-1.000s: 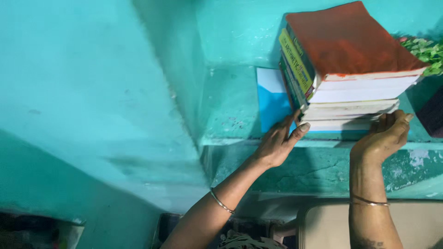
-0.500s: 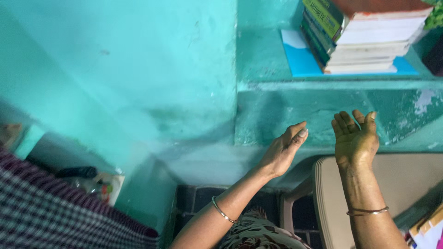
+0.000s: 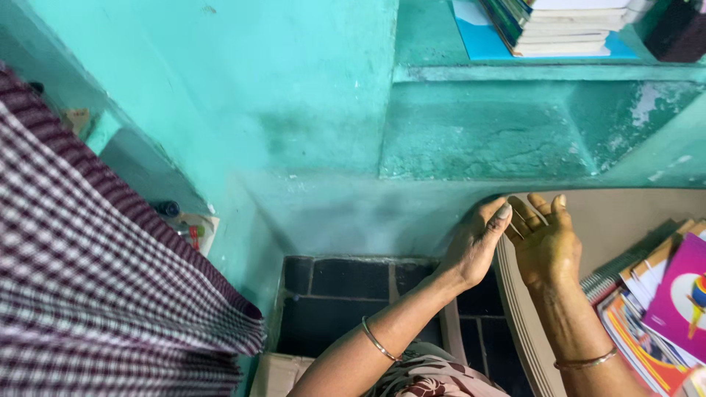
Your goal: The person picks up books and notebooks from a table and places them one by one onto a wall shelf, stacking them neatly. The items include textbooks and spiral-bound notebooks.
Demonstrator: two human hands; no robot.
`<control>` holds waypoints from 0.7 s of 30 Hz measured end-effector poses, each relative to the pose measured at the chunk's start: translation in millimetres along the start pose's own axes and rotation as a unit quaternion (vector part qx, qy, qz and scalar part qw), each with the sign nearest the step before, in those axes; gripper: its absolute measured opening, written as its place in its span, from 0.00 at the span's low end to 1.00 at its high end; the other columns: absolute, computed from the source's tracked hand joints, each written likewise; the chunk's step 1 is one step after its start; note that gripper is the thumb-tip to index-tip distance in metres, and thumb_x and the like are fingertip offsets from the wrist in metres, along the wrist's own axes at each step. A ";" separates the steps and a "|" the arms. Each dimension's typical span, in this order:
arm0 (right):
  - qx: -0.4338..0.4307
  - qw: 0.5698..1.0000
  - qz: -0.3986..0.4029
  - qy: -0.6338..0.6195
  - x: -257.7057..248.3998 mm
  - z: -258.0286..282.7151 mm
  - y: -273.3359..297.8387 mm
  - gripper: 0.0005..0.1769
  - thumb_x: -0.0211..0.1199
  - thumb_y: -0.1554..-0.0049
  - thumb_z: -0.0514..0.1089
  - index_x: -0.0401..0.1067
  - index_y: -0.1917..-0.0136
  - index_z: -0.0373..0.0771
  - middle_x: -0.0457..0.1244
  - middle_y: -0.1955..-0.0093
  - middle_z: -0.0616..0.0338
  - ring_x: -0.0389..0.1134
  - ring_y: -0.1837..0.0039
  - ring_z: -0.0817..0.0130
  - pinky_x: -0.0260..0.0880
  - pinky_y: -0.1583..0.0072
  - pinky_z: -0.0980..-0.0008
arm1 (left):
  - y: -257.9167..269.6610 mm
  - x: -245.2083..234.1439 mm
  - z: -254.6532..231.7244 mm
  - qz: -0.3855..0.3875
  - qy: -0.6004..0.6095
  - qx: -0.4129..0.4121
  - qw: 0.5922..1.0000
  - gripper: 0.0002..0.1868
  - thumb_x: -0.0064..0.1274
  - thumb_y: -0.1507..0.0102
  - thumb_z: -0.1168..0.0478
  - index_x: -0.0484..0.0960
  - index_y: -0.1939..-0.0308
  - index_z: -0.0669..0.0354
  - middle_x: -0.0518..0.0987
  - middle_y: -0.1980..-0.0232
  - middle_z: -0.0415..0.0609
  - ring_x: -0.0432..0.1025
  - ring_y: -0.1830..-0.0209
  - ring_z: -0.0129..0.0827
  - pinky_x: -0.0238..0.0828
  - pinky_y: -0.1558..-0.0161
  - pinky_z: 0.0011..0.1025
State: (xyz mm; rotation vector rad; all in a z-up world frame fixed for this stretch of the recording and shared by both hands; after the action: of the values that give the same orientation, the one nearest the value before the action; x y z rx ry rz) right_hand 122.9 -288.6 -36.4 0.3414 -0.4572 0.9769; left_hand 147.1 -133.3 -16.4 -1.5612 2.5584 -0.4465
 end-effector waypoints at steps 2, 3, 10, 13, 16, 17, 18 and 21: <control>0.016 1.000 -0.009 0.013 -7.7 3.9 14.4 0.35 0.46 0.34 0.64 0.58 0.31 0.31 0.58 0.30 0.36 0.61 0.28 0.47 0.60 0.27 0.48 | 15.6 13.9 -1.3 0.010 0.014 -0.023 1.000 0.44 0.33 0.30 0.31 0.69 0.28 0.68 0.74 0.30 0.64 0.68 0.29 0.47 0.62 0.31 0.37; 0.017 1.000 -0.002 0.010 -10.2 6.1 19.9 0.34 0.47 0.33 0.64 0.59 0.32 0.32 0.59 0.31 0.36 0.62 0.29 0.47 0.60 0.27 0.48 | 22.3 18.5 -2.1 0.013 0.019 -0.034 0.999 0.45 0.33 0.30 0.31 0.69 0.29 0.68 0.74 0.31 0.64 0.68 0.29 0.47 0.63 0.32 0.38; 0.044 0.998 0.039 0.027 -48.2 22.5 49.9 0.31 0.46 0.31 0.64 0.63 0.33 0.34 0.60 0.34 0.42 0.63 0.32 0.52 0.61 0.28 0.51 | 61.7 61.4 -5.6 0.022 0.012 -0.056 0.998 0.49 0.29 0.31 0.27 0.65 0.27 0.70 0.73 0.31 0.66 0.67 0.29 0.50 0.61 0.32 0.38; 0.067 0.996 0.049 0.035 -80.8 30.3 60.7 0.31 0.46 0.31 0.65 0.64 0.35 0.35 0.62 0.35 0.44 0.63 0.33 0.53 0.61 0.29 0.52 | 79.5 94.1 -1.7 -0.003 0.005 -0.035 0.999 0.50 0.30 0.31 0.27 0.68 0.29 0.72 0.74 0.32 0.68 0.69 0.30 0.52 0.64 0.32 0.39; 0.090 0.993 0.068 0.025 -121.6 35.9 73.9 0.29 0.46 0.30 0.64 0.64 0.37 0.36 0.62 0.35 0.42 0.63 0.32 0.51 0.62 0.28 0.52 | 104.3 134.5 7.9 -0.032 0.010 -0.071 0.997 0.49 0.36 0.32 0.27 0.63 0.26 0.69 0.70 0.29 0.68 0.66 0.27 0.52 0.62 0.31 0.40; 0.097 0.992 0.076 0.018 -136.0 37.6 78.9 0.28 0.46 0.30 0.64 0.64 0.38 0.36 0.62 0.35 0.41 0.64 0.32 0.50 0.63 0.28 0.52 | 114.8 147.4 11.8 -0.030 0.005 -0.091 0.995 0.49 0.36 0.33 0.27 0.63 0.27 0.68 0.72 0.31 0.68 0.67 0.29 0.52 0.63 0.32 0.41; 0.107 0.991 0.074 0.018 -150.4 39.4 84.5 0.28 0.46 0.29 0.64 0.64 0.38 0.36 0.62 0.35 0.40 0.64 0.33 0.50 0.63 0.28 0.52 | 125.3 160.2 14.7 -0.029 0.001 -0.111 0.993 0.48 0.37 0.33 0.27 0.64 0.27 0.66 0.74 0.33 0.67 0.69 0.30 0.53 0.64 0.34 0.41; 0.140 0.987 0.074 0.022 -183.5 43.9 104.4 0.27 0.46 0.29 0.63 0.64 0.38 0.36 0.63 0.36 0.37 0.64 0.35 0.49 0.63 0.30 0.50 | 156.9 191.3 15.6 -0.027 -0.012 -0.141 0.990 0.44 0.36 0.34 0.28 0.68 0.30 0.62 0.78 0.39 0.68 0.72 0.36 0.55 0.66 0.37 0.44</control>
State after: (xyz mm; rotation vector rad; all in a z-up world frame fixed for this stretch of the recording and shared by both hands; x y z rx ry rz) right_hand -63.2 -385.7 -85.9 0.5436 -0.3082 1.1938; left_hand -71.4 -238.2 -68.1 -1.7133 2.6586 -0.0691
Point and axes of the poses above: each hand's wrist, its own y-axis away from the middle knuckle, its own x-axis out of the palm, z = x × y, the point moved 2 cm from there along -y, towards the middle knuckle
